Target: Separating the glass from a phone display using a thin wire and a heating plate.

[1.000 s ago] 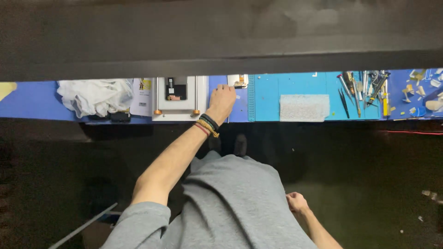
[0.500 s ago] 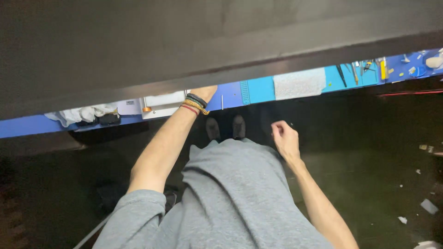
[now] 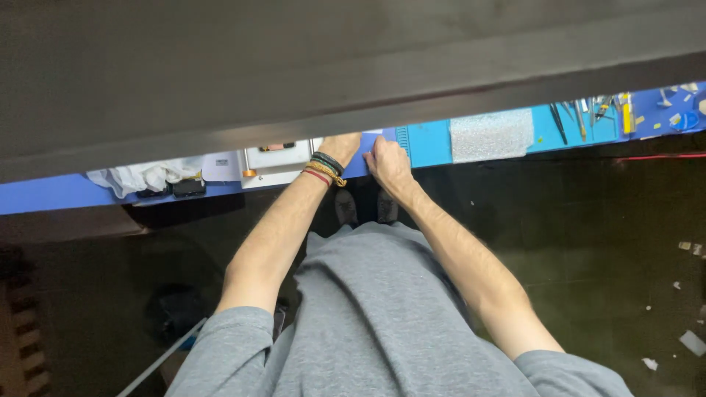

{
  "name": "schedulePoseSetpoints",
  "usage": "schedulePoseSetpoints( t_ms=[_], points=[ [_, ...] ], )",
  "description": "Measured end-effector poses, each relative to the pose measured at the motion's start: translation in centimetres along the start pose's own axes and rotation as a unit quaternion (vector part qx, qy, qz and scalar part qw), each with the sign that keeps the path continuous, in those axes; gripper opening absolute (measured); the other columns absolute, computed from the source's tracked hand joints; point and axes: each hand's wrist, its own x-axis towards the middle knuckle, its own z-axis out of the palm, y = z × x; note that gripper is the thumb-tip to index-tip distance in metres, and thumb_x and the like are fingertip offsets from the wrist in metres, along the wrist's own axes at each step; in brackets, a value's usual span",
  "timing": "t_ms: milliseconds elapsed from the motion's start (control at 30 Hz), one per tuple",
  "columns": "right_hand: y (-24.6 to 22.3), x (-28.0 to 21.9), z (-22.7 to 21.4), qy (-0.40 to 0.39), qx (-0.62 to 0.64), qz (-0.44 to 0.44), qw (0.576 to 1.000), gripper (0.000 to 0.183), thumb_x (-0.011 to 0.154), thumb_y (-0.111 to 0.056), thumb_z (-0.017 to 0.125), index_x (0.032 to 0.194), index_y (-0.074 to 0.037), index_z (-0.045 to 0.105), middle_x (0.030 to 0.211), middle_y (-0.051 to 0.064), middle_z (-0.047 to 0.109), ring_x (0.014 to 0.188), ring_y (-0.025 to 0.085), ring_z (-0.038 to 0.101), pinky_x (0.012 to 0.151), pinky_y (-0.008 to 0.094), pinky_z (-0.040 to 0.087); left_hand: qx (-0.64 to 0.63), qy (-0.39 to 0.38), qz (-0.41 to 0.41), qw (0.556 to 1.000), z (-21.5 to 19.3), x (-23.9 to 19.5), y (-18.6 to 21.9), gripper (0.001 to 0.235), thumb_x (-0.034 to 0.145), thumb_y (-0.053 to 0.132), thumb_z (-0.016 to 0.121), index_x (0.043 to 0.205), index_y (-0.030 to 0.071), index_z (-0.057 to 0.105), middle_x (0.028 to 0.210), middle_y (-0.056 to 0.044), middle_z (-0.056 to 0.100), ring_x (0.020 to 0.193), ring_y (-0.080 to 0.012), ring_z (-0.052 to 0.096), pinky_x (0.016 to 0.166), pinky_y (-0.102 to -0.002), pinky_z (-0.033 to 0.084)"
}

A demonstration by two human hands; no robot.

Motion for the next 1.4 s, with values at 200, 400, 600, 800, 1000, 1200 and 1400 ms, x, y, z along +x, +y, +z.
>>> schedulePoseSetpoints(
  t_ms=[200, 400, 600, 800, 1000, 1200, 1400],
  points=[
    [-0.5, -0.5, -1.2, 0.02, 0.04, 0.048, 0.998, 0.019, 0.08, -0.019, 0.057, 0.078, -0.001, 0.06, 0.076, 0.025, 0.068, 0.074, 0.054, 0.063, 0.062, 0.061, 0.049, -0.021, 0.036, -0.003, 0.999, -0.9, -0.3, 0.9, 0.011, 0.087, -0.001, 0.073, 0.082, 0.004, 0.065, 0.094, -0.016, 0.06, 0.071, -0.0404, 0.069, 0.057, -0.053, 0.058],
    [-0.9, -4.6, -6.9, 0.089, 0.017, -0.064, 0.994, 0.013, 0.081, -0.011, 0.056, 0.093, -0.007, 0.056, 0.062, 0.018, 0.064, 0.055, 0.046, 0.059, 0.049, 0.054, 0.043, -0.12, 0.029, -0.015, 0.992, -8.5, -3.7, 4.1, 0.022, 0.084, 0.009, 0.087, 0.094, -0.003, 0.071, 0.1, -0.015, 0.064, 0.077, -0.0298, 0.073, 0.07, -0.04, 0.066],
    [-1.8, -9.4, -13.3, 0.093, 0.022, -0.176, 0.98, 0.008, 0.089, -0.011, 0.064, 0.097, -0.01, 0.067, 0.08, 0.006, 0.074, 0.067, 0.03, 0.069, 0.064, 0.045, 0.052, -0.25, 0.115, -0.045, 0.96, -15.2, -9.1, 6.9, 0.016, 0.09, 0.02, 0.081, 0.104, 0.013, 0.08, 0.095, -0.005, 0.075, 0.085, -0.0275, 0.072, 0.076, -0.04, 0.055],
    [-5.1, -13.0, -19.3, -0.019, 0.083, -0.313, 0.946, 0.011, 0.094, -0.002, 0.069, 0.102, -0.006, 0.063, 0.091, 0.007, 0.074, 0.078, 0.022, 0.072, 0.07, 0.035, 0.056, -0.359, 0.142, -0.097, 0.917, -21.9, -15.2, 10.0, 0.014, 0.092, 0.017, 0.081, 0.106, 0.015, 0.081, 0.085, 0.0, 0.069, 0.071, -0.0164, 0.06, 0.07, -0.031, 0.047],
    [-11.3, -17.5, -22.5, -0.154, 0.32, -0.179, 0.918, 0.007, 0.101, -0.006, 0.063, 0.105, -0.002, 0.068, 0.099, 0.013, 0.079, 0.093, 0.019, 0.08, 0.09, 0.027, 0.064, -0.475, 0.135, -0.132, 0.859, -26.4, -22.2, 9.2, 0.006, 0.098, 0.013, 0.075, 0.102, 0.011, 0.079, 0.092, 0.001, 0.065, 0.076, -0.0079, 0.062, 0.065, -0.02, 0.05],
    [-15.4, -20.9, -19.2, -0.238, 0.477, -0.09, 0.841, 0.019, 0.105, -0.021, 0.061, 0.101, -0.002, 0.06, 0.085, 0.014, 0.068, 0.078, 0.025, 0.075, 0.068, 0.029, 0.061, -0.668, 0.093, -0.204, 0.71, -26.4, -29.9, 6.8, 0.018, 0.099, 0.022, 0.068, 0.101, 0.004, 0.068, 0.096, -0.008, 0.071, 0.071, -0.0211, 0.08, 0.062, -0.026, 0.07],
    [-18.4, -24.5, -12.0, -0.254, 0.444, -0.071, 0.856, 0.02, 0.104, -0.02, 0.061, 0.094, -0.003, 0.06, 0.073, 0.011, 0.067, 0.062, 0.019, 0.067, 0.06, 0.028, 0.053, -0.691, 0.095, -0.225, 0.68, -20.1, -38.8, 4.0, 0.014, 0.091, 0.018, 0.08, 0.092, 0.01, 0.068, 0.059, -0.002, 0.064, 0.051, -0.0072, 0.062, 0.051, -0.021, 0.049]
  ],
)
